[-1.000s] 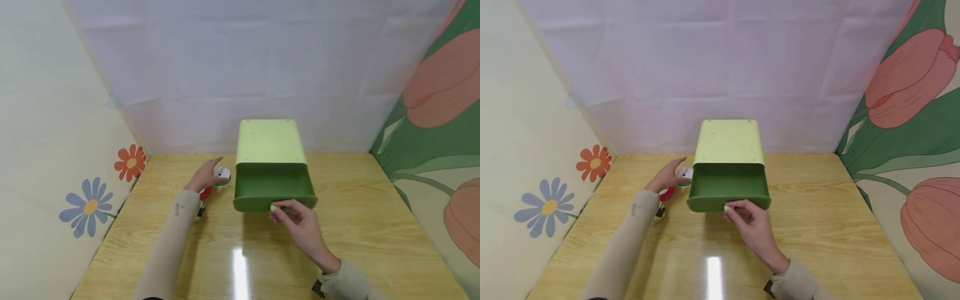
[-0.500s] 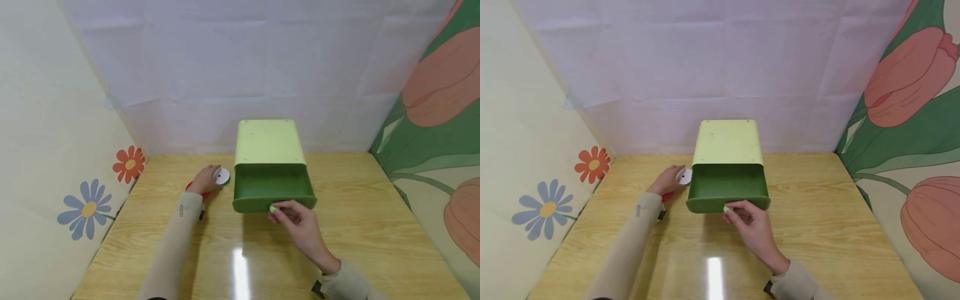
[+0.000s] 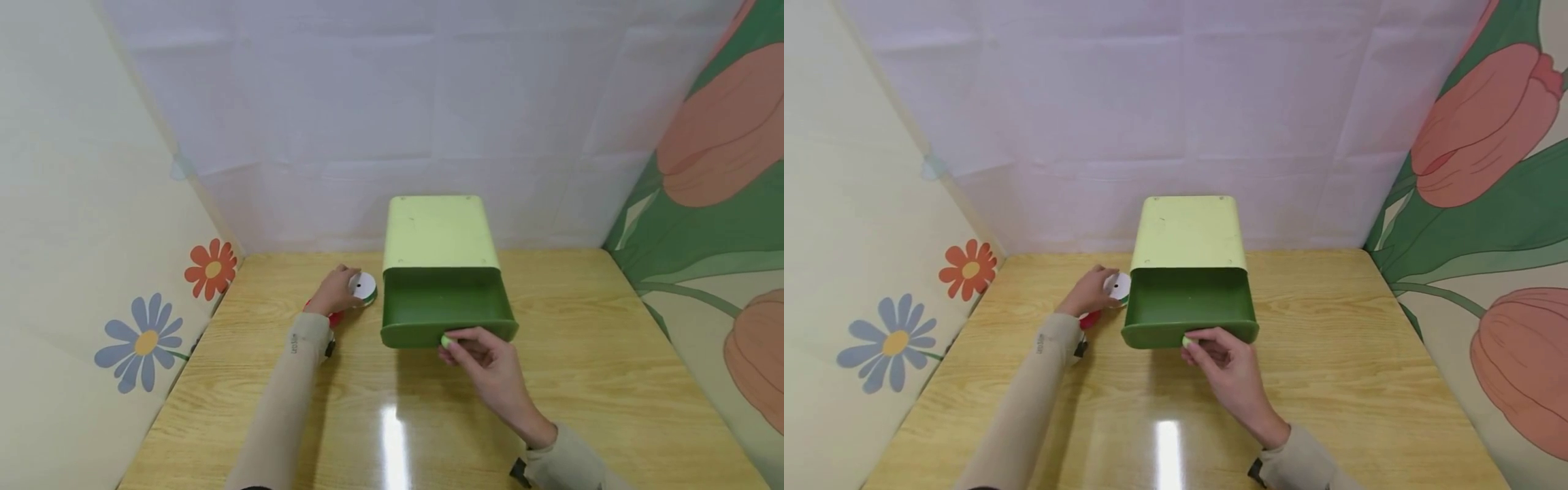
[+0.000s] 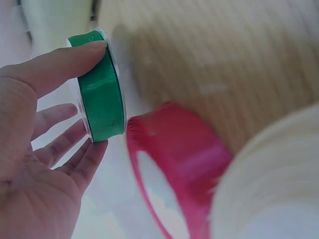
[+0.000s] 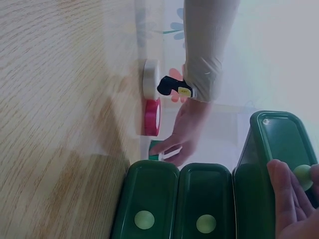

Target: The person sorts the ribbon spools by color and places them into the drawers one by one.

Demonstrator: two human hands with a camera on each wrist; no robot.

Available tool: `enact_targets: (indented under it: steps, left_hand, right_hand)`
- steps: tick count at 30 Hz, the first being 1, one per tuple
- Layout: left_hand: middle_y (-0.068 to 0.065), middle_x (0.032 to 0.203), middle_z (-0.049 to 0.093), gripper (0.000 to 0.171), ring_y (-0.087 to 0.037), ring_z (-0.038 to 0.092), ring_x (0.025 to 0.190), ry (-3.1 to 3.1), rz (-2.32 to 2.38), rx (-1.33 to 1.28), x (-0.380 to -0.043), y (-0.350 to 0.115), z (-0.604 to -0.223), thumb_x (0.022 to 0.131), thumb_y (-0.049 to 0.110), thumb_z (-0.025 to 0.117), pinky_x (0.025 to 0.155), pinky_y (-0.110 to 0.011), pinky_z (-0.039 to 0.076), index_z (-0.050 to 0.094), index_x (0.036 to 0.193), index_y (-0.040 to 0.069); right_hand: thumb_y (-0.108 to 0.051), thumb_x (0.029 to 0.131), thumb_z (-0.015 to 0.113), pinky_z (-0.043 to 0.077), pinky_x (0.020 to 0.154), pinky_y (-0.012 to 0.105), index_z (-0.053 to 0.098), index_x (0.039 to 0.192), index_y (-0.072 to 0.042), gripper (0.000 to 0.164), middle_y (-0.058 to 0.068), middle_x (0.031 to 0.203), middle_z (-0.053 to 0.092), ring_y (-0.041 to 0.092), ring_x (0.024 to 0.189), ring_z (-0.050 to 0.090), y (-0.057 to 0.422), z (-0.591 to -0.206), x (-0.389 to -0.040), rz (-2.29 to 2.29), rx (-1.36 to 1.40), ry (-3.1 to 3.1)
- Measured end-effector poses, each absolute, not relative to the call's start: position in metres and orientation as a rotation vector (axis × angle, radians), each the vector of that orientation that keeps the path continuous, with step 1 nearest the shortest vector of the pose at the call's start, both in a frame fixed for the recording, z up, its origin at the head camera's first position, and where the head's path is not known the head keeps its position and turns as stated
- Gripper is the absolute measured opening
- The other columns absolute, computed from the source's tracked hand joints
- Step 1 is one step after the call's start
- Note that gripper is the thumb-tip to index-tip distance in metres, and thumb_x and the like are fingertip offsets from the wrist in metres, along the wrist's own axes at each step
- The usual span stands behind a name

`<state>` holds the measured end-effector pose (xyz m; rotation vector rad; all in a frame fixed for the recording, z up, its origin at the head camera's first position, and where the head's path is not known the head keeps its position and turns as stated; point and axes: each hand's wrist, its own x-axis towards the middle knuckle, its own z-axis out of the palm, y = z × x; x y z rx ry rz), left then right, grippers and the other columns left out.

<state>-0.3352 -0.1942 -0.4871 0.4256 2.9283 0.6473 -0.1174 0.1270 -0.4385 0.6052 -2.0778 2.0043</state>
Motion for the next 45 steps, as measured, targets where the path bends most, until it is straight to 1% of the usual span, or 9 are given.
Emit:
enact_targets:
  steps: [3, 9, 13, 19, 26, 30, 35, 42, 45]
  left_hand:
    - [-0.026, 0.144, 0.051, 0.082, -0.041, 0.054, 0.128, 2.945, 0.691, 0.451, -0.334, -0.194, -0.480, 0.082, 0.019, 0.087, 0.113, -0.055, 0.046, 0.049, 0.151, 0.000]
    - [-0.024, 0.140, 0.053, 0.081, -0.040, 0.056, 0.124, 2.991, 0.750, 0.508, -0.331, -0.194, -0.460, 0.080, 0.018, 0.090, 0.109, -0.054, 0.048, 0.052, 0.148, -0.002]
    - [-0.020, 0.142, 0.051, 0.083, -0.037, 0.055, 0.124, 2.987, 0.799, 0.503, -0.326, -0.195, -0.445, 0.081, 0.022, 0.090, 0.110, -0.054, 0.048, 0.050, 0.151, 0.003]
    - [-0.018, 0.143, 0.050, 0.084, -0.036, 0.053, 0.125, 3.000, 0.891, 0.539, -0.315, -0.197, -0.421, 0.083, 0.025, 0.089, 0.110, -0.056, 0.048, 0.048, 0.154, 0.008]
    - [-0.014, 0.144, 0.050, 0.083, -0.034, 0.053, 0.124, 3.006, 0.981, 0.589, -0.299, -0.196, -0.396, 0.082, 0.026, 0.089, 0.109, -0.057, 0.050, 0.050, 0.153, 0.011]
    - [-0.011, 0.145, 0.049, 0.082, -0.032, 0.053, 0.126, 3.004, 1.009, 0.620, -0.290, -0.194, -0.387, 0.082, 0.026, 0.089, 0.108, -0.056, 0.051, 0.050, 0.153, 0.013]
    - [-0.012, 0.144, 0.050, 0.082, -0.031, 0.053, 0.125, 3.020, 1.006, 0.700, -0.282, -0.189, -0.377, 0.082, 0.024, 0.090, 0.107, -0.055, 0.052, 0.051, 0.152, 0.011]
    - [-0.016, 0.144, 0.050, 0.081, -0.034, 0.055, 0.123, 3.047, 0.975, 0.819, -0.270, -0.185, -0.360, 0.081, 0.020, 0.090, 0.105, -0.055, 0.053, 0.051, 0.151, 0.006]
    - [-0.016, 0.146, 0.049, 0.082, -0.035, 0.054, 0.125, 3.055, 0.967, 0.835, -0.265, -0.186, -0.352, 0.082, 0.019, 0.089, 0.106, -0.055, 0.053, 0.050, 0.152, 0.006]
  right_hand:
    - [0.003, 0.098, 0.065, 0.065, 0.077, 0.036, 0.069, 0.114, 0.005, 0.017, 0.023, 0.100, 0.076, 0.027, 0.087, 0.078, 0.128, -0.439, -0.117, 2.002, 0.608, -2.076]
    - [0.003, 0.098, 0.065, 0.065, 0.076, 0.036, 0.069, 0.114, 0.005, 0.016, 0.024, 0.100, 0.076, 0.020, 0.086, 0.078, 0.128, -0.440, -0.118, 1.994, 0.614, -2.070]
    - [0.003, 0.098, 0.065, 0.065, 0.076, 0.036, 0.069, 0.113, 0.006, 0.016, 0.023, 0.100, 0.076, 0.019, 0.087, 0.078, 0.128, -0.439, -0.117, 1.995, 0.614, -2.075]
    - [0.004, 0.098, 0.065, 0.065, 0.075, 0.036, 0.069, 0.113, 0.006, 0.016, 0.024, 0.099, 0.076, 0.022, 0.086, 0.078, 0.127, -0.440, -0.118, 1.981, 0.637, -2.067]
    - [0.006, 0.097, 0.064, 0.065, 0.076, 0.034, 0.069, 0.113, 0.007, 0.017, 0.026, 0.099, 0.076, 0.017, 0.086, 0.078, 0.127, -0.441, -0.117, 1.984, 0.641, -2.054]
    - [0.005, 0.098, 0.065, 0.065, 0.076, 0.035, 0.069, 0.114, 0.006, 0.017, 0.024, 0.099, 0.076, 0.021, 0.086, 0.078, 0.127, -0.441, -0.116, 1.984, 0.625, -2.064]
    - [0.004, 0.098, 0.065, 0.065, 0.076, 0.035, 0.070, 0.114, 0.006, 0.017, 0.023, 0.100, 0.076, 0.020, 0.086, 0.078, 0.127, -0.441, -0.117, 1.988, 0.602, -2.078]
    - [0.004, 0.098, 0.065, 0.065, 0.076, 0.036, 0.069, 0.114, 0.006, 0.017, 0.024, 0.100, 0.076, 0.028, 0.087, 0.078, 0.128, -0.441, -0.117, 1.985, 0.600, -2.091]
    - [0.003, 0.098, 0.066, 0.065, 0.076, 0.036, 0.070, 0.114, 0.005, 0.017, 0.022, 0.100, 0.077, 0.028, 0.087, 0.078, 0.128, -0.441, -0.117, 1.977, 0.593, -2.097]
